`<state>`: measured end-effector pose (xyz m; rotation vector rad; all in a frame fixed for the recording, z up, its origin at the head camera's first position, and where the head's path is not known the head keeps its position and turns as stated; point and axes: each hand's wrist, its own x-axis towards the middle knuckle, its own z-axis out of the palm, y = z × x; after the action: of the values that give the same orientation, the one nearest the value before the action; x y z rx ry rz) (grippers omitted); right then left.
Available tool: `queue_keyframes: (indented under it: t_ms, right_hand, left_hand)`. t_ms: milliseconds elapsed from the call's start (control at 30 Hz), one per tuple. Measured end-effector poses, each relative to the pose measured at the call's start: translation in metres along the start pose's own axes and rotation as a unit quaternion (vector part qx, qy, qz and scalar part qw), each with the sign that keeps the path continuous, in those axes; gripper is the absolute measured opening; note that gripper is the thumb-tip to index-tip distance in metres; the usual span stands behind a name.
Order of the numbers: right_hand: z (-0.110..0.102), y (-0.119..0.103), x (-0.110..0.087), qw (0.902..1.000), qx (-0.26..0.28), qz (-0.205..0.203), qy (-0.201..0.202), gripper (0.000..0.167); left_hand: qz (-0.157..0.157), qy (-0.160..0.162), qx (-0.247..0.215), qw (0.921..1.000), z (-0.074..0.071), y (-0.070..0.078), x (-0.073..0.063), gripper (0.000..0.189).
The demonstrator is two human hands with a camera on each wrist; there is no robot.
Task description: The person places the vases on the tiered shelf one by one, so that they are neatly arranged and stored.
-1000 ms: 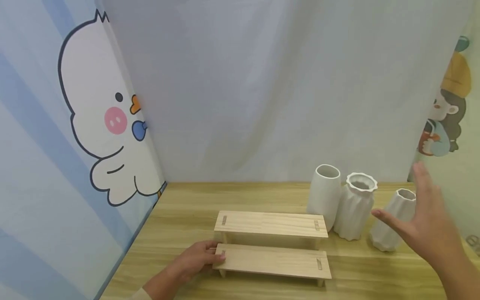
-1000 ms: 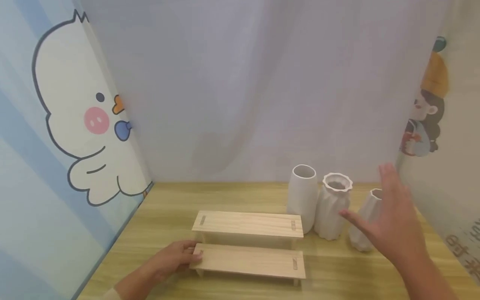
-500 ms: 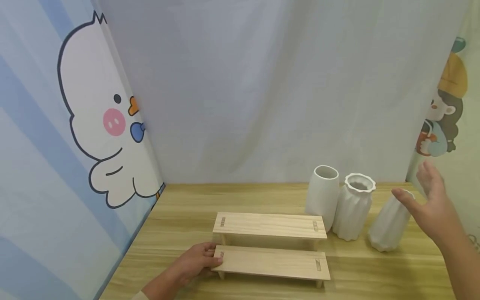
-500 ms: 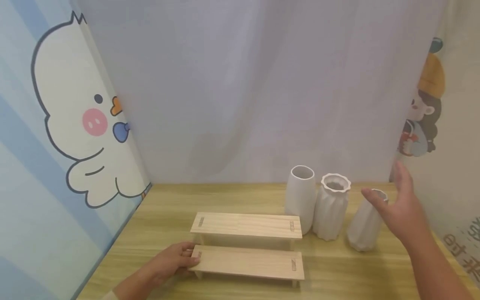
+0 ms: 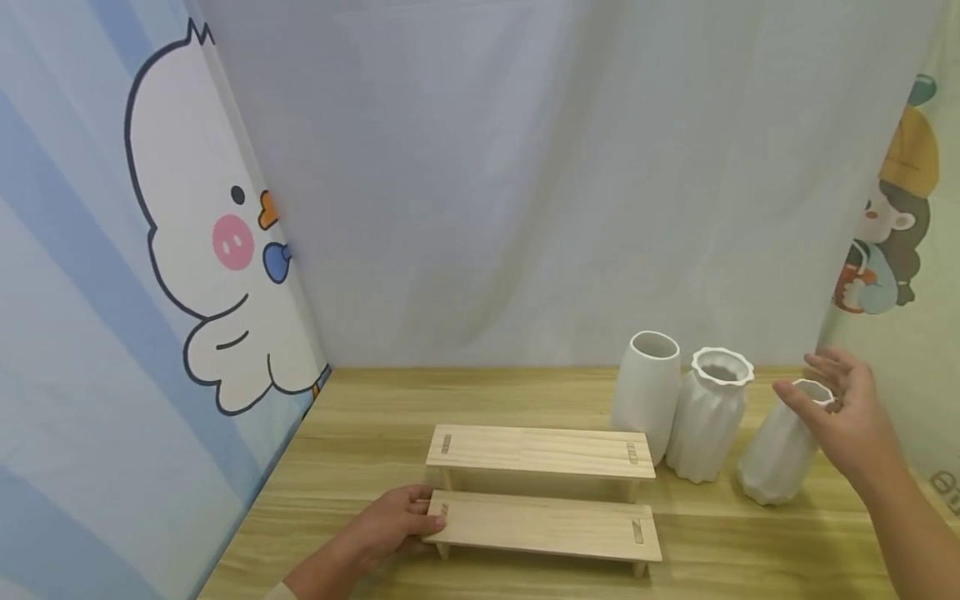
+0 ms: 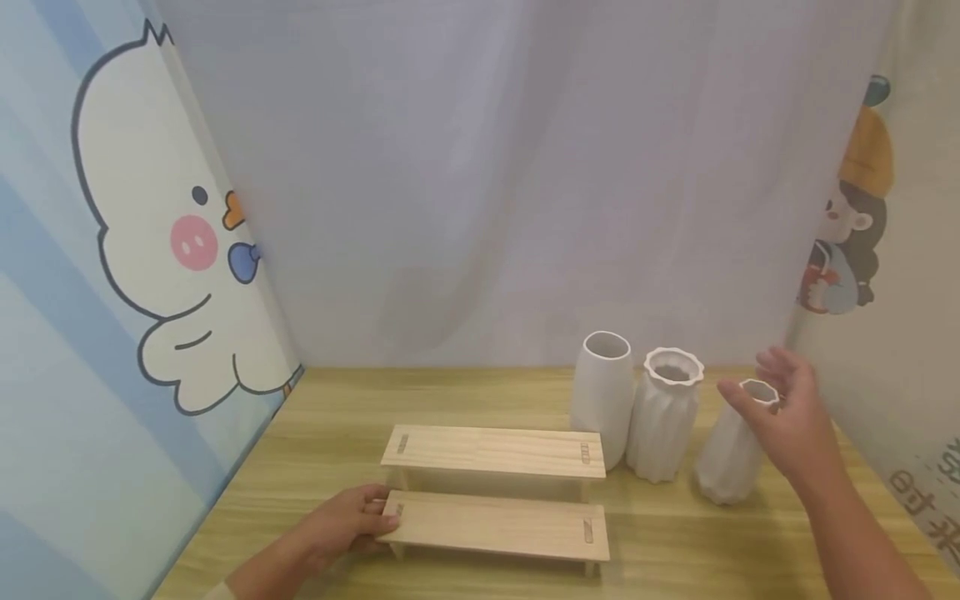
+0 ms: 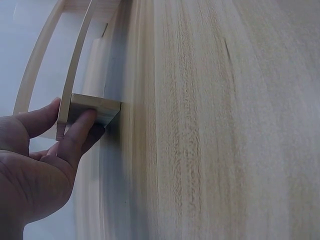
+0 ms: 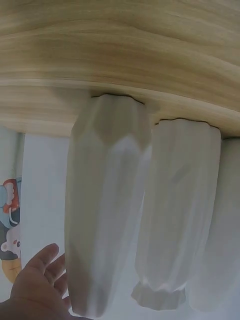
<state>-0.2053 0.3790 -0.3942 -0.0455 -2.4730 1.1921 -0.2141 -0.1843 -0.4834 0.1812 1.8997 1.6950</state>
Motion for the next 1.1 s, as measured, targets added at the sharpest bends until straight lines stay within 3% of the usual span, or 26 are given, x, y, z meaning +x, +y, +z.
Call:
queue_keyframes:
  t_ms: [433,633,800,1100]
  right_hand:
    - [0.006,0.011,0.002,0.9995,-0.008,0.03,0.011,0.062]
    - [0.009,0.012,0.001,0.9985,0.026,0.045,0.019,0.039]
    - [0.014,0.014,0.0,0.997,0.039,0.058,0.032,0.037]
    - [0.02,0.013,0.002,0.9934,0.086,0.063,0.044,0.018]
  left_hand:
    - [0.0,-0.003,0.003,1.0,-0.001,0.0,0.0,0.066]
    - [0.002,-0.002,0.007,1.0,0.0,0.0,0.0,0.066]
    - [0.001,-0.004,0.003,1.0,-0.001,-0.001,0.002,0.066]
    - [0.0,-0.002,0.002,1.0,-0.002,-0.003,0.002,0.068]
